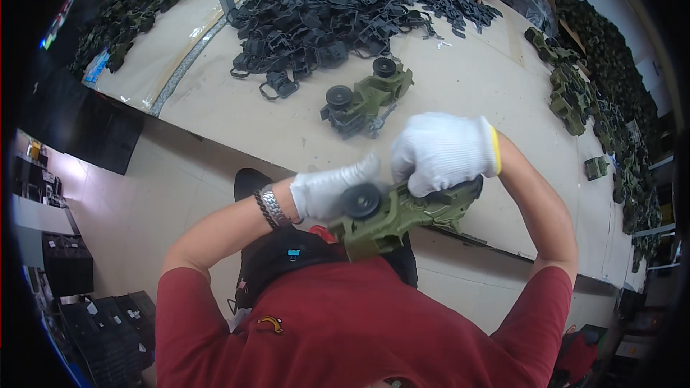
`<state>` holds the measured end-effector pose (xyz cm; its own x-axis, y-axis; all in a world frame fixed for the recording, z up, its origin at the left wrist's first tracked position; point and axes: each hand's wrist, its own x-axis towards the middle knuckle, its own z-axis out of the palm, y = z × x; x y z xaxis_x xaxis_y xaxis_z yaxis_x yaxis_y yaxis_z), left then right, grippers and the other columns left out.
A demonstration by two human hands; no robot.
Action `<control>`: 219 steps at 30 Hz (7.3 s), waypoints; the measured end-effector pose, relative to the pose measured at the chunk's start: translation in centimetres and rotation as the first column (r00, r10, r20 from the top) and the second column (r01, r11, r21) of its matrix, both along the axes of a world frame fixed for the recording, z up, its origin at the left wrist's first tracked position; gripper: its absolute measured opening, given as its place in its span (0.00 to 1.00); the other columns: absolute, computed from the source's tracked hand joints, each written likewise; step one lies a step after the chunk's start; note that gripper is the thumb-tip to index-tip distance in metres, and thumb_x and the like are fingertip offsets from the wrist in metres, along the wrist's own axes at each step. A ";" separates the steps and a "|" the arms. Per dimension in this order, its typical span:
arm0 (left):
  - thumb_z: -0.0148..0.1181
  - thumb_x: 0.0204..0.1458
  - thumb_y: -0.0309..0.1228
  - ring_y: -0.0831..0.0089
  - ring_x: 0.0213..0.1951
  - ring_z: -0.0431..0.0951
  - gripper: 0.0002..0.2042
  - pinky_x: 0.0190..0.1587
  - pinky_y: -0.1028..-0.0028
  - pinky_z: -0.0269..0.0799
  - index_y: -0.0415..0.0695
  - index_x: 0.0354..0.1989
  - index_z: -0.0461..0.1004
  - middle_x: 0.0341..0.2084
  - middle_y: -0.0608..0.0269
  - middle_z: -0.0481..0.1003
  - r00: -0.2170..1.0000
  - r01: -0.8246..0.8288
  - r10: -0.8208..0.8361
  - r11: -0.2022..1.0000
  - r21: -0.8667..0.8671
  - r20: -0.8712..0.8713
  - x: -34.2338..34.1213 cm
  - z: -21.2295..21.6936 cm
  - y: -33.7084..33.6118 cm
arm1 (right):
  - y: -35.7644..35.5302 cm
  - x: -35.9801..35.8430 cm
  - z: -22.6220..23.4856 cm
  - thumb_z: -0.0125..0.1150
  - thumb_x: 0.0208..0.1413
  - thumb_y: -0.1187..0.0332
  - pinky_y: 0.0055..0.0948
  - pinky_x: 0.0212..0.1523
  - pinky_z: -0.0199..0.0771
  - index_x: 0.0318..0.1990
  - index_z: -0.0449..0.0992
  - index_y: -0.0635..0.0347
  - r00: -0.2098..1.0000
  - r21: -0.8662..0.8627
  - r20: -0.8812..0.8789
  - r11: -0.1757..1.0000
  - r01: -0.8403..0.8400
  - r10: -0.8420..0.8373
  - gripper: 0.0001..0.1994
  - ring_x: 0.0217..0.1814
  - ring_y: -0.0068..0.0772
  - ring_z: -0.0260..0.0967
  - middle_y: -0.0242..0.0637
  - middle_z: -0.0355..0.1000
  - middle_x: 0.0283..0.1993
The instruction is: Sorting and assembling toy military truck components on a factory workbench.
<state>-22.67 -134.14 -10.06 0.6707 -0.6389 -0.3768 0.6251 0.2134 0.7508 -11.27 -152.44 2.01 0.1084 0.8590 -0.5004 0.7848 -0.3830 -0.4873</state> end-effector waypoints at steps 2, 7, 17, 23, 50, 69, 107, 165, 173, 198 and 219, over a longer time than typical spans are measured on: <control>0.59 0.59 0.54 0.59 0.58 0.75 0.35 0.64 0.62 0.68 0.34 0.63 0.66 0.57 0.48 0.74 0.979 0.003 -0.088 0.909 -0.418 -0.183 -1.0 -3.0 0.1 | 3.3 -0.8 1.3 0.63 0.41 0.70 0.38 0.34 0.72 0.33 0.82 0.64 0.994 -0.026 -0.008 0.994 -0.108 0.108 0.10 0.28 0.47 0.73 0.45 0.75 0.25; 0.74 0.44 0.46 0.56 0.59 0.74 0.44 0.64 0.61 0.67 0.35 0.66 0.60 0.58 0.42 0.71 0.975 0.180 -0.220 0.751 -0.636 0.017 -2.2 -3.2 -0.4 | 7.3 7.3 0.3 0.62 0.51 0.69 0.24 0.36 0.76 0.41 0.84 0.60 0.976 0.500 -0.099 0.839 0.216 -0.192 0.11 0.30 0.22 0.76 0.37 0.80 0.31; 0.76 0.37 0.39 0.54 0.59 0.72 0.48 0.64 0.58 0.67 0.37 0.69 0.57 0.57 0.42 0.70 0.909 -0.384 0.418 0.831 -0.403 -0.005 -5.7 -1.6 4.1 | 10.5 23.7 -12.2 0.71 0.45 0.65 0.45 0.48 0.76 0.41 0.80 0.52 0.526 0.476 0.739 0.879 0.034 -0.421 0.14 0.51 0.49 0.71 0.41 0.71 0.45; 0.69 0.43 0.36 0.50 0.54 0.75 0.37 0.61 0.55 0.70 0.38 0.64 0.62 0.50 0.45 0.75 0.818 -0.550 0.571 0.737 -0.393 -0.074 -5.3 -1.4 3.6 | 4.0 21.8 -11.4 0.69 0.47 0.68 0.44 0.48 0.72 0.36 0.74 0.57 0.551 0.759 0.571 0.647 -0.071 -0.609 0.11 0.47 0.51 0.70 0.42 0.73 0.44; 0.56 0.65 0.36 0.70 0.50 0.78 0.19 0.52 0.69 0.77 0.40 0.61 0.69 0.51 0.59 0.76 0.486 -0.841 0.809 0.536 -0.074 0.331 -2.2 -0.9 -3.5 | -4.6 -5.8 -11.0 0.70 0.46 0.64 0.38 0.58 0.71 0.58 0.76 0.54 0.757 0.840 -0.220 0.276 0.468 -0.615 0.28 0.57 0.46 0.70 0.42 0.72 0.58; 0.68 0.57 0.31 0.77 0.49 0.76 0.20 0.53 0.74 0.73 0.39 0.56 0.73 0.48 0.65 0.77 0.437 -0.853 0.842 0.500 -0.149 0.317 -3.0 -0.5 -4.0 | -3.0 -7.7 -12.6 0.67 0.51 0.45 0.41 0.58 0.67 0.59 0.72 0.71 0.810 0.935 0.050 0.313 0.168 -0.584 0.38 0.55 0.52 0.68 0.51 0.69 0.64; 0.73 0.46 0.45 0.45 0.64 0.62 0.40 0.65 0.53 0.59 0.41 0.65 0.63 0.63 0.42 0.62 0.145 -0.967 -0.347 0.151 0.207 0.927 7.9 -0.1 -2.0 | -22.1 18.1 -19.6 0.58 0.64 0.50 0.34 0.58 0.69 0.67 0.64 0.61 0.218 0.478 -0.870 -0.648 0.593 -0.442 0.31 0.55 0.38 0.69 0.45 0.73 0.54; 0.57 0.53 0.58 0.48 0.47 0.79 0.42 0.49 0.50 0.77 0.47 0.73 0.55 0.57 0.45 0.71 0.896 -0.440 0.349 0.627 -0.642 -0.273 -6.8 -4.7 3.8 | 11.5 1.1 -1.2 0.67 0.50 0.71 0.33 0.47 0.78 0.50 0.80 0.58 0.990 0.738 -0.138 0.665 0.115 -0.018 0.17 0.44 0.41 0.77 0.43 0.77 0.46; 0.60 0.54 0.37 0.47 0.54 0.75 0.35 0.58 0.47 0.72 0.43 0.69 0.55 0.57 0.43 0.71 0.721 -0.654 0.658 0.543 -0.527 -0.217 -7.8 -3.5 8.3 | 19.2 16.2 -11.6 0.77 0.43 0.50 0.42 0.60 0.72 0.61 0.69 0.55 0.691 0.420 0.433 0.808 0.413 -0.579 0.38 0.60 0.51 0.72 0.51 0.75 0.56; 0.60 0.57 0.32 0.52 0.54 0.77 0.26 0.58 0.51 0.74 0.40 0.63 0.63 0.53 0.45 0.74 0.790 -0.590 0.582 0.640 -0.492 -0.190 -6.7 -3.9 4.9 | -8.5 11.7 -9.1 0.65 0.43 0.60 0.43 0.50 0.75 0.44 0.80 0.51 0.521 0.543 0.474 0.701 0.462 -0.710 0.18 0.46 0.51 0.73 0.47 0.76 0.42; 0.62 0.56 0.24 0.71 0.50 0.78 0.22 0.57 0.67 0.75 0.39 0.60 0.69 0.48 0.61 0.76 0.836 -0.546 0.546 0.837 -0.024 0.052 -1.3 -4.1 -3.3 | -14.4 3.1 -17.0 0.70 0.47 0.65 0.43 0.50 0.72 0.52 0.77 0.52 0.375 0.709 0.564 0.664 0.239 -0.736 0.22 0.51 0.50 0.68 0.39 0.75 0.43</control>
<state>-24.01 -137.42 -14.16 0.9308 -0.1654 -0.3259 0.3634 0.5139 0.7771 -8.17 -166.84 -15.03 0.6938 0.5564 0.4572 0.6394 -0.7680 -0.0358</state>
